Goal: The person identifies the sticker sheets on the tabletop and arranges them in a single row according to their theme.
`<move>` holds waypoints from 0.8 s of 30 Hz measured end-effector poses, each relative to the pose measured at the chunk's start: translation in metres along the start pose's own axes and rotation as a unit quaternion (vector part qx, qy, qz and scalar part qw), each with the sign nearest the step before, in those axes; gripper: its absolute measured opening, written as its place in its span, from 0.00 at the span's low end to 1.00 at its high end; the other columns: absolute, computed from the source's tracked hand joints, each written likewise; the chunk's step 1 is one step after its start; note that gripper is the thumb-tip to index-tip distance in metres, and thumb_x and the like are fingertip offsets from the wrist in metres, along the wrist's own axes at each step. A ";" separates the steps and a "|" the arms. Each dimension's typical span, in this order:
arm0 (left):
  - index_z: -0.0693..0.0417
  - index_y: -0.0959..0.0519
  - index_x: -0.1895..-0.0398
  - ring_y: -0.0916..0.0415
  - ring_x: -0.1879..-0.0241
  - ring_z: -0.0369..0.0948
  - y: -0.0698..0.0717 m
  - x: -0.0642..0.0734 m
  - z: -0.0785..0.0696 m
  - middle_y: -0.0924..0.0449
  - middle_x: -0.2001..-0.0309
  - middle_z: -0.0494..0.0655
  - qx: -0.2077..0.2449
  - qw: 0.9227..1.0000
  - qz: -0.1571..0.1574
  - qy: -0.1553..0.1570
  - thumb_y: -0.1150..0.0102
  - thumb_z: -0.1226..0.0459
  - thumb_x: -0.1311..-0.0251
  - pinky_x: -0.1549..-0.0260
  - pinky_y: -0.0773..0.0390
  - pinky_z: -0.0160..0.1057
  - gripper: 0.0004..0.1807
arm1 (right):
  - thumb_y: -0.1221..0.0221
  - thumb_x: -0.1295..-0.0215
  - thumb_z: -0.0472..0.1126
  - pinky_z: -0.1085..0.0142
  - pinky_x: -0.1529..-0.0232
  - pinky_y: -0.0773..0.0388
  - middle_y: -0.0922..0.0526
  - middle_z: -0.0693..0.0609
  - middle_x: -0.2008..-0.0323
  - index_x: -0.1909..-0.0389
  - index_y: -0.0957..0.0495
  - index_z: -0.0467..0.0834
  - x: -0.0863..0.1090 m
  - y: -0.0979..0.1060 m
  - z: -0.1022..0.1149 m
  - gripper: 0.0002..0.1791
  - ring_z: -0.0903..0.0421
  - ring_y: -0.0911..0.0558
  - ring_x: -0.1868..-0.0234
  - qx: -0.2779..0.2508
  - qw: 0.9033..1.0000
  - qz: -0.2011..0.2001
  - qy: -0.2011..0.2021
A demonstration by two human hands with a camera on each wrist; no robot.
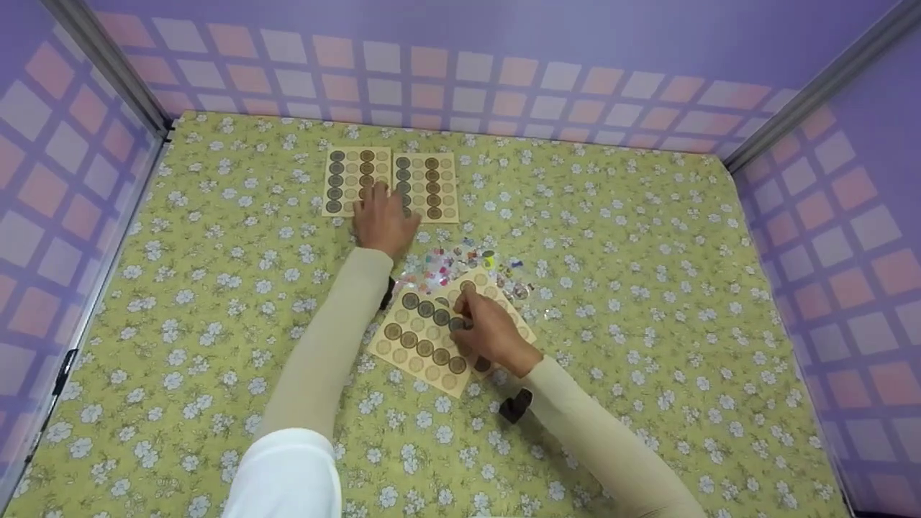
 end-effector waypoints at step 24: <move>0.43 0.34 0.30 0.54 0.26 0.58 -0.004 -0.002 0.011 0.43 0.29 0.57 -0.012 0.996 0.081 -0.038 0.47 0.49 0.33 0.35 0.44 0.66 0.29 | 0.41 0.33 0.38 0.54 0.39 0.29 0.18 0.49 0.53 0.51 0.21 0.45 -0.003 0.051 -0.029 0.11 0.52 0.23 0.46 -0.218 0.963 -0.156 -0.025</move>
Point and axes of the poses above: each hand's wrist, its own x-axis away from the middle knuckle, its own y-axis out of the back of the hand, z = x × y, the point moved 4 cm from there along -x, towards the middle knuckle
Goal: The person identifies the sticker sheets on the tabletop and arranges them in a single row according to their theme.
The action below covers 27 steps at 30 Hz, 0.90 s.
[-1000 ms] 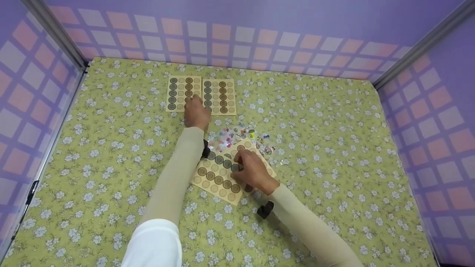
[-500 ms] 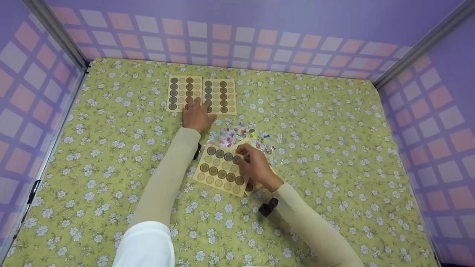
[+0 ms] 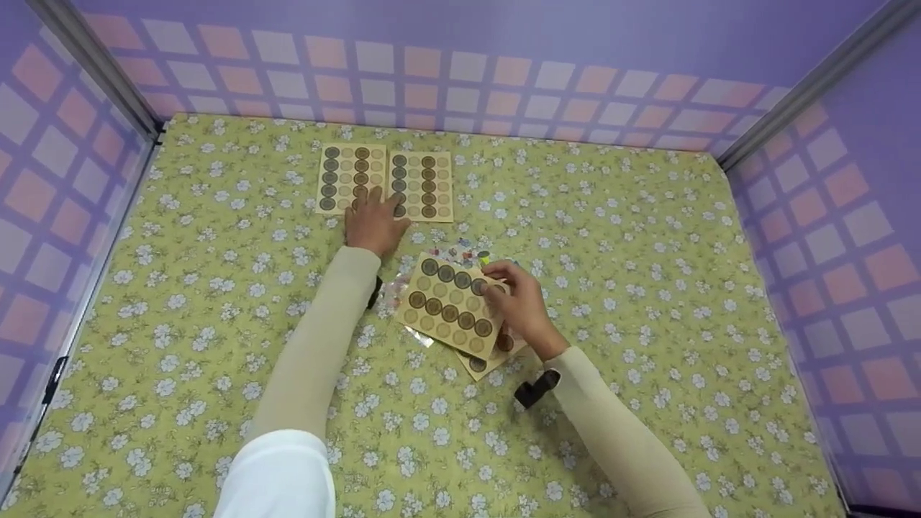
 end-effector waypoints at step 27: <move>0.46 0.29 0.34 0.52 0.27 0.60 -0.002 -0.016 -0.002 0.45 0.26 0.57 -0.025 0.999 -0.038 0.012 0.50 0.50 0.30 0.39 0.40 0.66 0.25 | 0.39 0.35 0.38 0.64 0.64 0.16 0.18 0.47 0.58 0.50 0.23 0.42 -0.003 0.031 -0.020 0.13 0.53 0.14 0.63 -0.124 0.987 -0.032 -0.092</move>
Point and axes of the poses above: each hand's wrist, its own x-axis away from the middle knuckle, its own y-axis out of the back of the hand, z = x × y, the point moved 4 cm from there along -x, towards the middle knuckle
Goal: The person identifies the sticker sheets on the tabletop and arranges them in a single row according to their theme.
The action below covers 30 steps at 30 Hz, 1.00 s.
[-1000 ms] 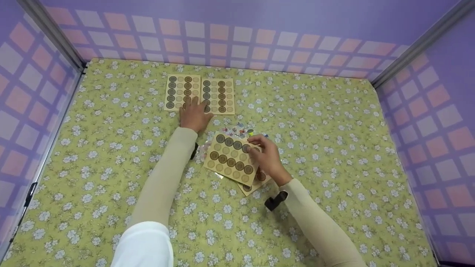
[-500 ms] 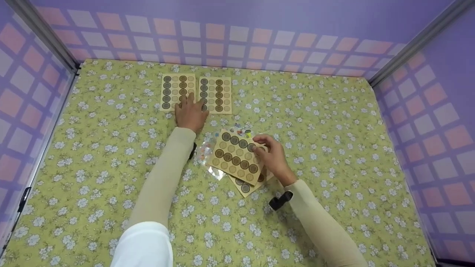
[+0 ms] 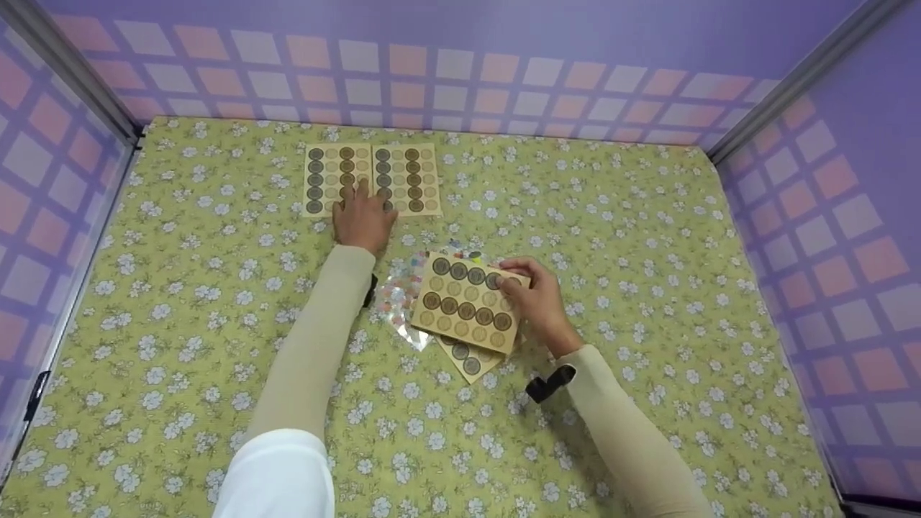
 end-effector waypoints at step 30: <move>0.45 0.28 0.35 0.33 0.34 0.45 0.020 0.058 -0.053 0.29 0.34 0.45 0.326 0.920 0.155 -0.154 0.49 0.56 0.29 0.35 0.31 0.46 0.21 | 0.36 0.37 0.41 0.65 0.67 0.18 0.16 0.48 0.63 0.57 0.20 0.45 -0.023 0.008 0.026 0.09 0.54 0.16 0.67 0.052 0.998 -0.007 0.028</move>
Point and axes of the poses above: each hand's wrist, its own x-axis away from the middle knuckle, its own y-axis out of the back of the hand, z = x × y, the point moved 4 cm from there along -x, towards the middle knuckle
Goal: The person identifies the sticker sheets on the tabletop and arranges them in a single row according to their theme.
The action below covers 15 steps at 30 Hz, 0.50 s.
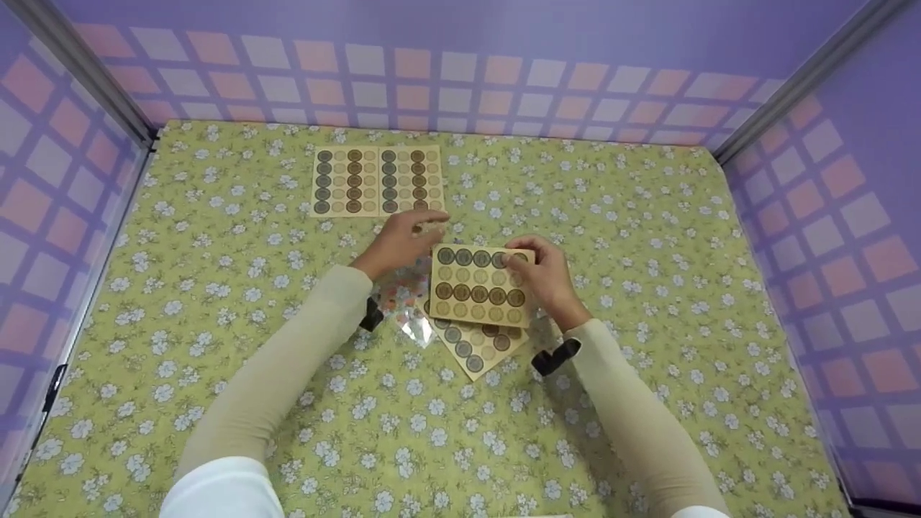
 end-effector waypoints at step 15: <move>0.45 0.18 0.50 0.21 0.54 0.45 -0.010 0.015 -0.023 0.17 0.51 0.47 0.011 0.989 0.150 -0.010 0.40 0.62 0.36 0.51 0.23 0.46 0.12 | 0.37 0.37 0.38 0.67 0.66 0.18 0.16 0.45 0.60 0.54 0.19 0.38 0.000 -0.011 0.022 0.12 0.56 0.15 0.67 0.013 0.994 0.083 0.073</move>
Point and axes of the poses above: each hand's wrist, its own x-axis away from the middle knuckle, its own y-axis out of the back of the hand, z = x × y, the point moved 4 cm from there along -x, towards the middle knuckle
